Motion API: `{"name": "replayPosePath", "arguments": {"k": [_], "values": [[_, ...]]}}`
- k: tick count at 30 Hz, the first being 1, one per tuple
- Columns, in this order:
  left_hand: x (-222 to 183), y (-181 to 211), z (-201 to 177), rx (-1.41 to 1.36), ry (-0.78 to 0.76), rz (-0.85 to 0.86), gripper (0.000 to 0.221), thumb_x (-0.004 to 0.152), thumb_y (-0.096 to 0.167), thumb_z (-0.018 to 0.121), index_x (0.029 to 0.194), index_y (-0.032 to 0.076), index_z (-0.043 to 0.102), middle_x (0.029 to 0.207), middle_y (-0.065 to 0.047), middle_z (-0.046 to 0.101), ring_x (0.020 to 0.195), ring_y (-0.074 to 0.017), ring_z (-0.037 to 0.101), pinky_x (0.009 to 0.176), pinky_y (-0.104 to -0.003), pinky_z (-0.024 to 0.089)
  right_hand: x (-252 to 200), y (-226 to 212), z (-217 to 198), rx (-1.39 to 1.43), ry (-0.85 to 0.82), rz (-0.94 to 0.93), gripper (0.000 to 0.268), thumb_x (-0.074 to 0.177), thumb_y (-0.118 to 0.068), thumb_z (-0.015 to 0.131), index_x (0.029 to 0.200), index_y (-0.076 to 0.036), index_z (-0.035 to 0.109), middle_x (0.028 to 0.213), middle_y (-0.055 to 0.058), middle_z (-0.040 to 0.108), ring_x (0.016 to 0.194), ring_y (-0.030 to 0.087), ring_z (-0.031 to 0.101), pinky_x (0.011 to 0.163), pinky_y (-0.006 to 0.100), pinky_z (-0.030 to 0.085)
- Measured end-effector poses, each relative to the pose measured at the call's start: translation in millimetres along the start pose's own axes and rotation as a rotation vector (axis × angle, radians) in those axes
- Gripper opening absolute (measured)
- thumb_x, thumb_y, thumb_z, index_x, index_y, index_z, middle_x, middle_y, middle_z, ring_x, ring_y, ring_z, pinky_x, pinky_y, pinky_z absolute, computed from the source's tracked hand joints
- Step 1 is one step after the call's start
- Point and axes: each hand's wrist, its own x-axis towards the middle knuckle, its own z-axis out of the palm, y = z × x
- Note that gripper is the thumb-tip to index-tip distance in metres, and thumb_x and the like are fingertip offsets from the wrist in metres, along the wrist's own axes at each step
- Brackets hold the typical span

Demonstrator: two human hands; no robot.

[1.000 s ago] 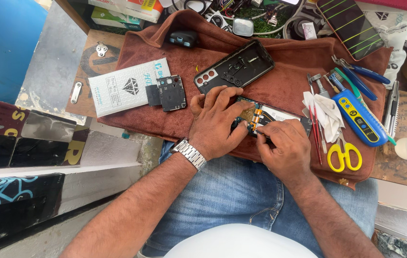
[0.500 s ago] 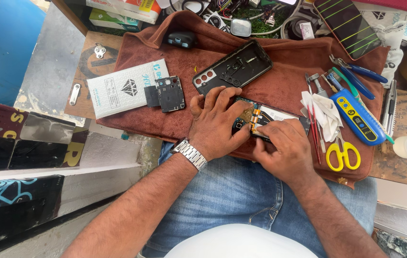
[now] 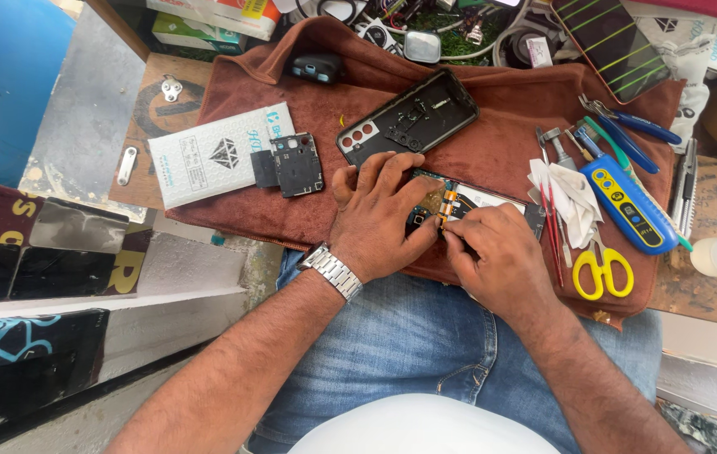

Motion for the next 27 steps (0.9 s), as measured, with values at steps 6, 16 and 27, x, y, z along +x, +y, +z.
{"name": "replayPosePath", "arguments": {"k": [6,16,27], "values": [[-0.3,-0.4,-1.0,-0.015,0.015,0.007,0.041,0.087,0.038,0.065,0.125,0.023,0.069,0.145,-0.004,0.049,0.141,-0.0262,0.037,0.113,-0.056,0.02,3.0,0.7,-3.6,0.003,-0.102,0.044,0.021,0.089,-0.006,0.07,0.11,-0.005,0.075,0.096,0.01,0.069,0.092,0.027,0.064,0.085,0.041,0.054],[0.3,-2.7,0.9,-0.058,-0.012,-0.007,0.043,0.087,0.033,0.055,0.125,0.021,0.07,0.143,-0.006,0.051,0.14,-0.0252,0.037,0.116,-0.055,0.02,0.8,5.1,-0.5,0.006,-0.141,0.07,0.015,0.093,-0.009,0.068,0.106,-0.006,0.075,0.096,0.008,0.069,0.093,0.023,0.065,0.085,0.039,0.055],[-0.8,-2.0,0.8,-0.046,0.022,-0.003,0.041,0.088,0.033,0.056,0.125,0.022,0.07,0.143,-0.004,0.052,0.139,-0.0233,0.039,0.114,-0.054,0.021,8.4,2.8,-7.9,-0.025,-0.2,-0.015,0.025,0.085,-0.002,0.068,0.109,-0.004,0.074,0.096,0.01,0.065,0.094,0.028,0.064,0.085,0.041,0.054]]}}
